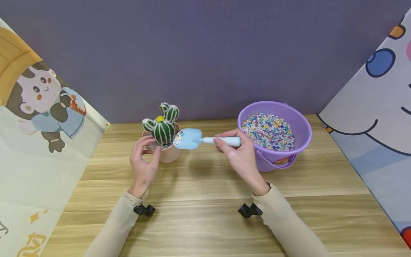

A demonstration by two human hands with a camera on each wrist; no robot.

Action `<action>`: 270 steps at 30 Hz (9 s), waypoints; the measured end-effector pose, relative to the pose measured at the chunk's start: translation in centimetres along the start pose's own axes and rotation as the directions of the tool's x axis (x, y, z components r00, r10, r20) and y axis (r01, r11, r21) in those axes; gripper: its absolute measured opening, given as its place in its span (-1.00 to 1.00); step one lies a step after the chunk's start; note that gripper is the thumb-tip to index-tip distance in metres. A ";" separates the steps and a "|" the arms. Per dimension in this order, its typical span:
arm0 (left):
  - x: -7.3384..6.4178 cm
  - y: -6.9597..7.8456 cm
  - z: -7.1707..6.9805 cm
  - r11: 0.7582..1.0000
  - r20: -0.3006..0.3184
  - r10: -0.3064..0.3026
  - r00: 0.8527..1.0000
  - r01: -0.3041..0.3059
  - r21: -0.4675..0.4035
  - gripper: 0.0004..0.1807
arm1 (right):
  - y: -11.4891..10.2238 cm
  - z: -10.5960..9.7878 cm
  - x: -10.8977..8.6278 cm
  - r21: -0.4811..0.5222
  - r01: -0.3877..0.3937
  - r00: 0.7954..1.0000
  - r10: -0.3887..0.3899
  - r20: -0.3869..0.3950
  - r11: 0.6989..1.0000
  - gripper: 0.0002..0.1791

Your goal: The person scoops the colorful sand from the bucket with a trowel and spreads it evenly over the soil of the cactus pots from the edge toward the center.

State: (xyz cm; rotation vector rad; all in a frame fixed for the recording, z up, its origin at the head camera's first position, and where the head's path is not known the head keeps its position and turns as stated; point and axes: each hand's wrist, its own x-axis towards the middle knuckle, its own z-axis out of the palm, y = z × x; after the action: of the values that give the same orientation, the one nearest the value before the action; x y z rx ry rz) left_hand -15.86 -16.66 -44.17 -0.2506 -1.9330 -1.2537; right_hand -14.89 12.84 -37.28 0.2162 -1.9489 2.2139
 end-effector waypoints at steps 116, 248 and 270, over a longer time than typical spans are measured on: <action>2.0 -2.7 -3.1 0.915 0.344 -0.355 0.869 0.248 0.318 0.08 | 0.5 -0.1 0.4 -0.681 0.204 0.963 -0.018 0.269 0.703 -0.73; -1.0 10.5 17.9 0.997 0.650 -0.075 0.757 0.075 0.027 -0.19 | -7.0 -19.8 4.1 -0.926 0.072 0.982 0.137 0.131 0.370 -0.52; -0.8 10.5 17.8 0.996 0.670 -0.087 0.737 0.071 0.051 -0.16 | -7.5 -20.8 3.4 -0.919 -0.035 0.998 0.066 -0.009 0.394 -0.49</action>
State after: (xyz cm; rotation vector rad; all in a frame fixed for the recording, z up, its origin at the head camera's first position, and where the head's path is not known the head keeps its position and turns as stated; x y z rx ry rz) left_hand -18.73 3.51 -40.93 -0.6997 -2.5934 -1.3023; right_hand -16.23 34.54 -31.96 0.0033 -2.8665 0.7847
